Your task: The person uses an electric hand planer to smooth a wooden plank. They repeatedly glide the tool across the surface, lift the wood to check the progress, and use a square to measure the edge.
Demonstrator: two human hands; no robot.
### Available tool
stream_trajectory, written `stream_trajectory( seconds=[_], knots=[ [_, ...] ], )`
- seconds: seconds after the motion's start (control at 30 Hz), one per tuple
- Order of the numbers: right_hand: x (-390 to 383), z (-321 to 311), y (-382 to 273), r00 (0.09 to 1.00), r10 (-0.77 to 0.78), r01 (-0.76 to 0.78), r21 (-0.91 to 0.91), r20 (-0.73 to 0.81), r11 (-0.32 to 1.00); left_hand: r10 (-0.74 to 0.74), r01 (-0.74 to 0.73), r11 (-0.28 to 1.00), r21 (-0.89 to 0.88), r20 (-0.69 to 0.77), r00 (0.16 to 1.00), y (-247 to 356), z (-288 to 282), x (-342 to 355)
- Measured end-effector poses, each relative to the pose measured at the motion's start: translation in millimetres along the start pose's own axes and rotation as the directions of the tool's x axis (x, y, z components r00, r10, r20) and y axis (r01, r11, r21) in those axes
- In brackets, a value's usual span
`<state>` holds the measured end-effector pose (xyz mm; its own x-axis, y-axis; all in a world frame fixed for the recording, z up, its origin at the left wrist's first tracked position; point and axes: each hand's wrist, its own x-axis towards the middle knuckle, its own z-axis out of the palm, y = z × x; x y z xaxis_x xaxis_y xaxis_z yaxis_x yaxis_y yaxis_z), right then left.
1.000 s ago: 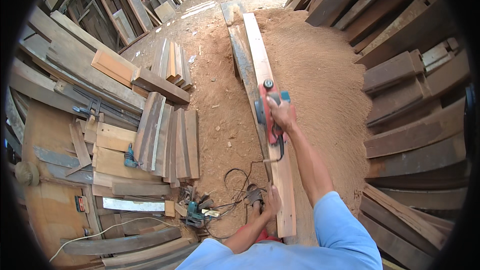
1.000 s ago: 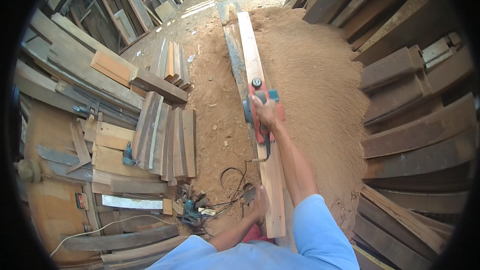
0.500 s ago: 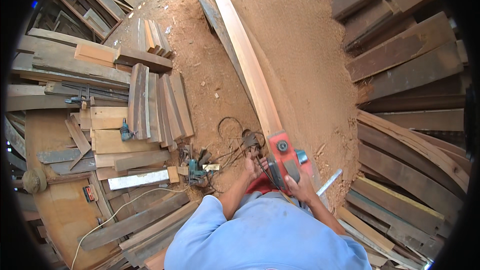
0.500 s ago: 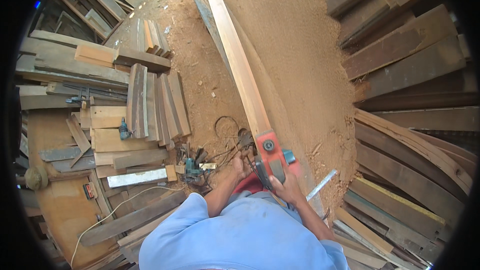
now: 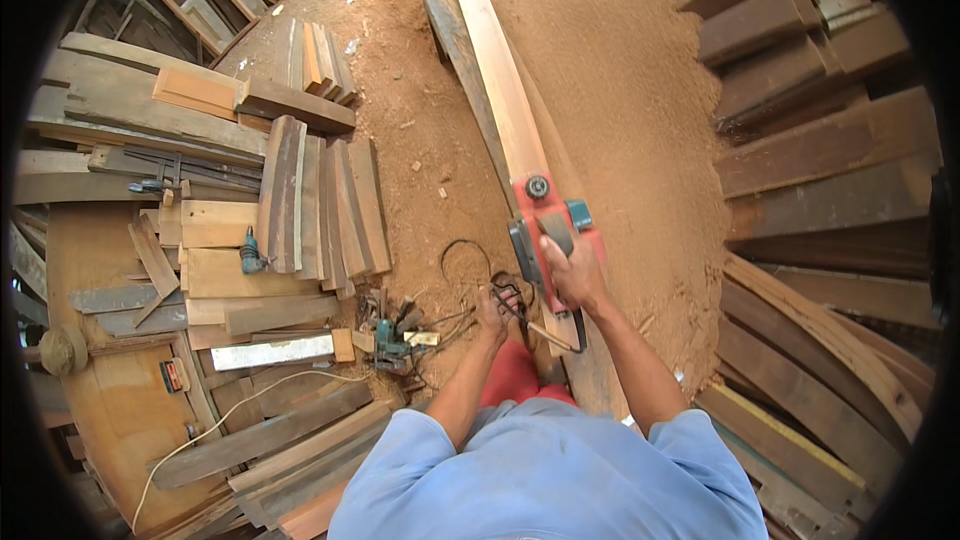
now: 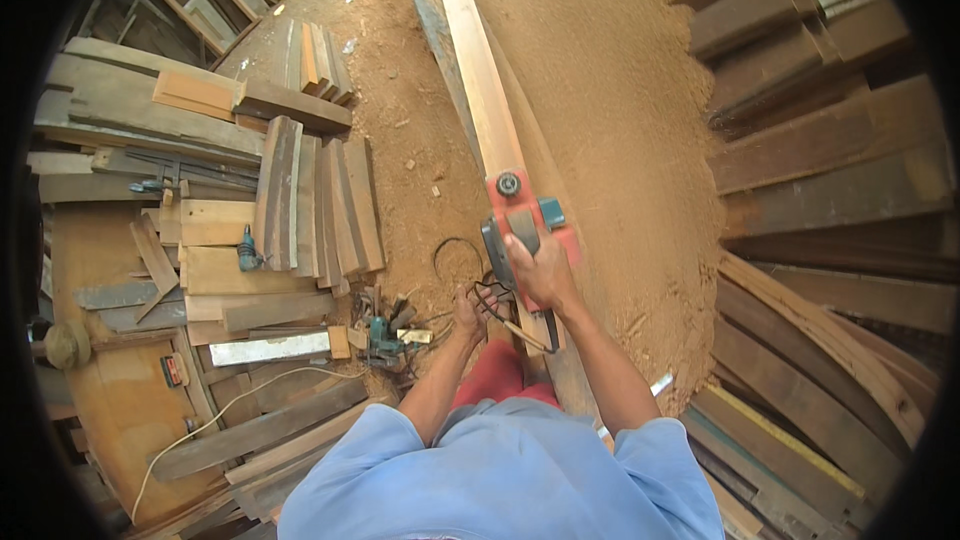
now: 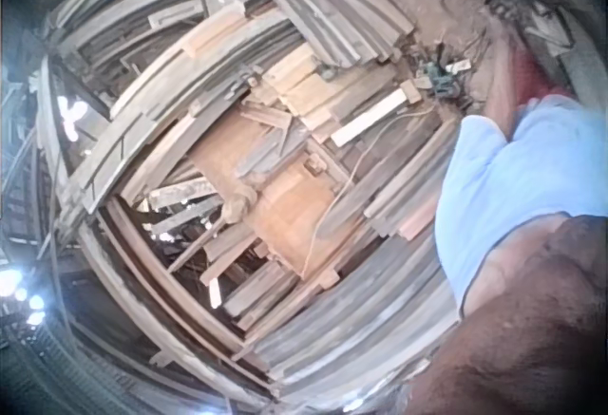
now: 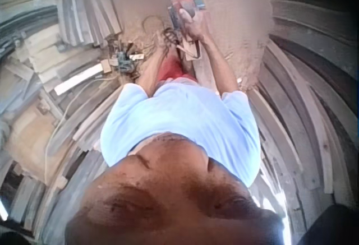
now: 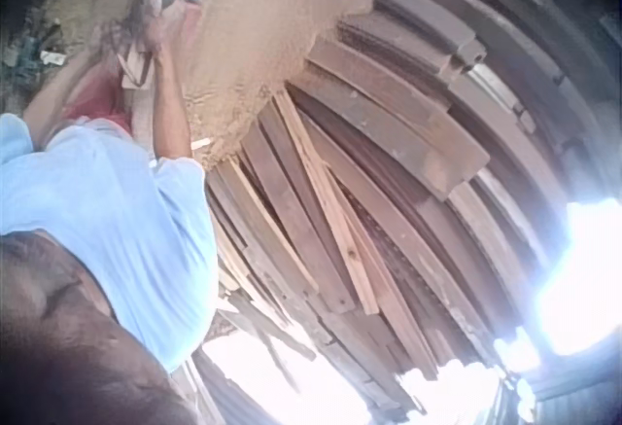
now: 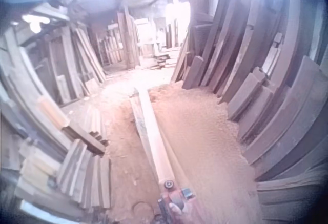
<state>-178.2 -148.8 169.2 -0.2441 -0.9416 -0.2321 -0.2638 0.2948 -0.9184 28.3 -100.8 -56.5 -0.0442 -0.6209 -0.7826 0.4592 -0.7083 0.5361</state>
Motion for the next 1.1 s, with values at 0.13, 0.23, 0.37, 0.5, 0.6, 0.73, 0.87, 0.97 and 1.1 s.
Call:
stream_trajectory(
  seconds=[0.13, 0.23, 0.37, 0.5, 0.6, 0.73, 0.87, 0.97, 1.1],
  knots=[
    [125.4, 8.3, -42.7, 0.993, -0.109, 0.112, 0.062, -0.048, 0.992, 0.097, -0.097, 0.995, 0.021, -0.002, 0.995, 66.8, 88.9, -2.5],
    [220.7, 12.9, -71.0, 0.999, -0.052, 0.052, -0.005, 0.016, 0.999, 0.155, -0.156, 0.988, 0.016, 0.040, 0.987, 71.5, 123.6, 13.2],
    [332.7, 28.9, -121.4, 0.999, -0.005, 0.000, -0.146, -0.033, 0.989, 0.494, -0.479, 0.721, 0.501, 0.115, 0.862, 59.2, 142.7, 26.4],
    [464.9, 30.7, -128.2, 0.987, -0.036, -0.005, -0.248, -0.159, 0.969, 0.493, -0.499, 0.489, 0.715, 0.245, 0.835, 73.3, 155.0, 11.8],
    [513.1, 34.4, -154.9, 0.998, -0.044, 0.038, -0.128, -0.046, 0.991, 0.476, -0.483, 0.410, 0.774, 0.270, 0.837, 77.8, 156.9, 2.3],
    [517.2, 32.7, -157.7, 0.995, 0.001, -0.001, -0.004, 0.101, 1.000, 0.481, -0.484, 0.412, 0.772, 0.266, 0.835, 77.8, 158.2, 3.3],
    [479.2, 22.5, -142.8, 0.999, 0.018, -0.020, 0.065, 0.028, 0.998, 0.484, -0.497, 0.512, 0.701, 0.243, 0.841, 72.7, 161.3, 7.9],
    [404.0, 18.0, -146.2, 0.998, 0.045, -0.047, 0.058, 0.035, 0.997, 0.509, -0.501, 0.497, 0.708, 0.230, 0.829, 66.1, 153.7, 19.0],
    [311.5, 6.6, -99.5, 0.999, 0.053, -0.054, 0.109, 0.010, 0.993, 0.497, -0.491, 0.600, 0.632, 0.187, 0.847, 52.1, 146.1, 43.8]
  ],
)
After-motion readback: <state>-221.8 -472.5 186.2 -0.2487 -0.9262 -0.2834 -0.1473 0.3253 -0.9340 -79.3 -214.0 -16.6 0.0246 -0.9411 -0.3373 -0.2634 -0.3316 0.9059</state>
